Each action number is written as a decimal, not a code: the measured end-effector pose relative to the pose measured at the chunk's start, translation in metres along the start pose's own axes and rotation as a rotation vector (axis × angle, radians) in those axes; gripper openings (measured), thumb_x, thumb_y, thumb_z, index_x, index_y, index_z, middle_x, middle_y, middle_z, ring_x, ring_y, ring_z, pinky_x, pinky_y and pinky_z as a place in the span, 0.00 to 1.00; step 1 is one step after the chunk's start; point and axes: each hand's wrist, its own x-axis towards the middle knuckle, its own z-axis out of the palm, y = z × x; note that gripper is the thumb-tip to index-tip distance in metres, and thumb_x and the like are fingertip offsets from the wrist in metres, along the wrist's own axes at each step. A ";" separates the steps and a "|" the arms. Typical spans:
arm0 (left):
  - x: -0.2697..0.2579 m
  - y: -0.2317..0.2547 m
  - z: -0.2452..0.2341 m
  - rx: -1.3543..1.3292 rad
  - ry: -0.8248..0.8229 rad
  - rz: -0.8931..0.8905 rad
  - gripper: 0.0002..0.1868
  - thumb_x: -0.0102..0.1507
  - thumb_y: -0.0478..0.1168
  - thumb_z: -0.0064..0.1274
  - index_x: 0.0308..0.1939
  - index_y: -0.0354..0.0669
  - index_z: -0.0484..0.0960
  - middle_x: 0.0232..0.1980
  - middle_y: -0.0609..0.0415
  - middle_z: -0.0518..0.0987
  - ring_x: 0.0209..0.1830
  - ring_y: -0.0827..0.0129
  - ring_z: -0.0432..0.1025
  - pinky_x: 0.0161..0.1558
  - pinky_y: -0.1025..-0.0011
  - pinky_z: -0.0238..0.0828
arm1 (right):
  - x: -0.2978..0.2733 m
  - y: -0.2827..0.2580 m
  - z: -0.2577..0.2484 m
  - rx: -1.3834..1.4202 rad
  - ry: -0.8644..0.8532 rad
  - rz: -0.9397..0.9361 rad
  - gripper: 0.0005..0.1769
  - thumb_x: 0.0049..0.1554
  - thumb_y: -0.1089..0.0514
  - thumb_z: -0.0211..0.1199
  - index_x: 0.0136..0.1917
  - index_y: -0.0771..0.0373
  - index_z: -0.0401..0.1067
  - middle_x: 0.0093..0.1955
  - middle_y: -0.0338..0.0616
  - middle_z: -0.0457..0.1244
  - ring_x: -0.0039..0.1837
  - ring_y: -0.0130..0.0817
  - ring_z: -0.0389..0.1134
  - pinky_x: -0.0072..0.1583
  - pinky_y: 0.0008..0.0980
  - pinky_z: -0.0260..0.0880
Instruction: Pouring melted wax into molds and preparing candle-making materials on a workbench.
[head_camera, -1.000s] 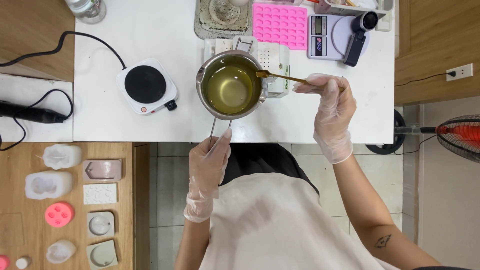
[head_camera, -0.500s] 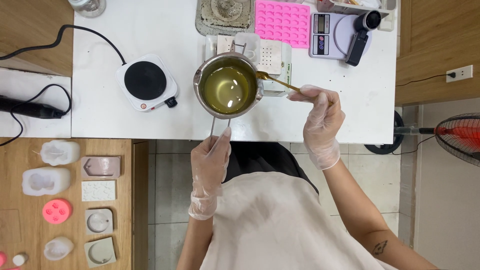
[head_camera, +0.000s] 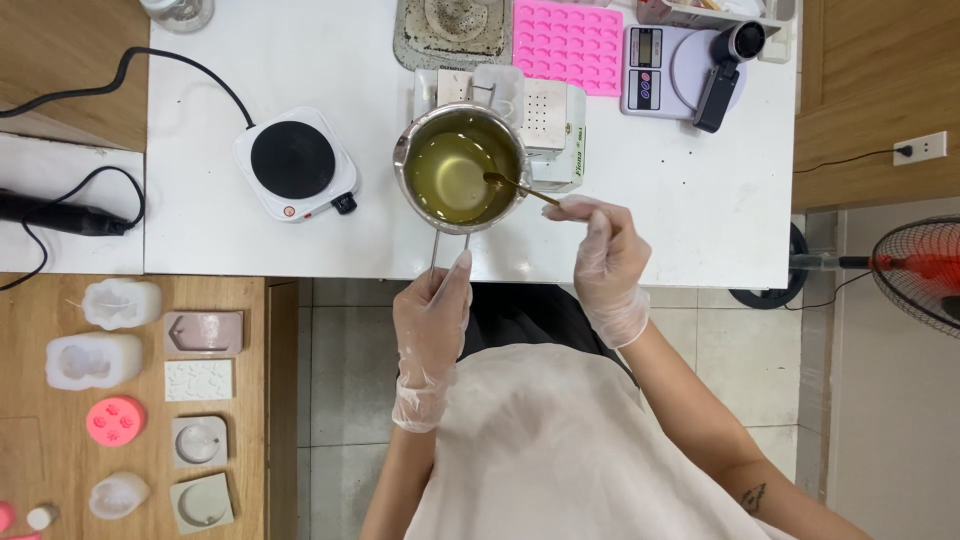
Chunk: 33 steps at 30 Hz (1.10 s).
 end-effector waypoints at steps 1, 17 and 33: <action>-0.001 0.001 0.001 0.002 0.000 0.000 0.20 0.63 0.42 0.61 0.17 0.42 0.76 0.12 0.58 0.60 0.13 0.80 0.53 0.17 0.81 0.47 | 0.000 0.000 0.002 0.000 0.002 0.001 0.19 0.71 0.57 0.43 0.46 0.71 0.69 0.37 0.58 0.70 0.41 0.50 0.76 0.48 0.41 0.75; -0.004 0.023 0.005 -0.046 -0.031 0.013 0.19 0.63 0.42 0.61 0.18 0.43 0.76 0.12 0.58 0.61 0.13 0.81 0.54 0.16 0.82 0.47 | 0.049 0.009 -0.027 -0.012 0.009 -0.170 0.23 0.73 0.54 0.38 0.47 0.74 0.65 0.36 0.62 0.69 0.40 0.53 0.75 0.48 0.44 0.77; 0.001 0.006 0.008 -0.044 0.004 0.016 0.19 0.64 0.42 0.61 0.18 0.43 0.76 0.12 0.59 0.61 0.12 0.82 0.54 0.16 0.82 0.47 | 0.003 0.011 0.001 -0.007 0.100 -0.145 0.22 0.71 0.54 0.42 0.44 0.72 0.67 0.34 0.59 0.69 0.37 0.51 0.75 0.45 0.42 0.75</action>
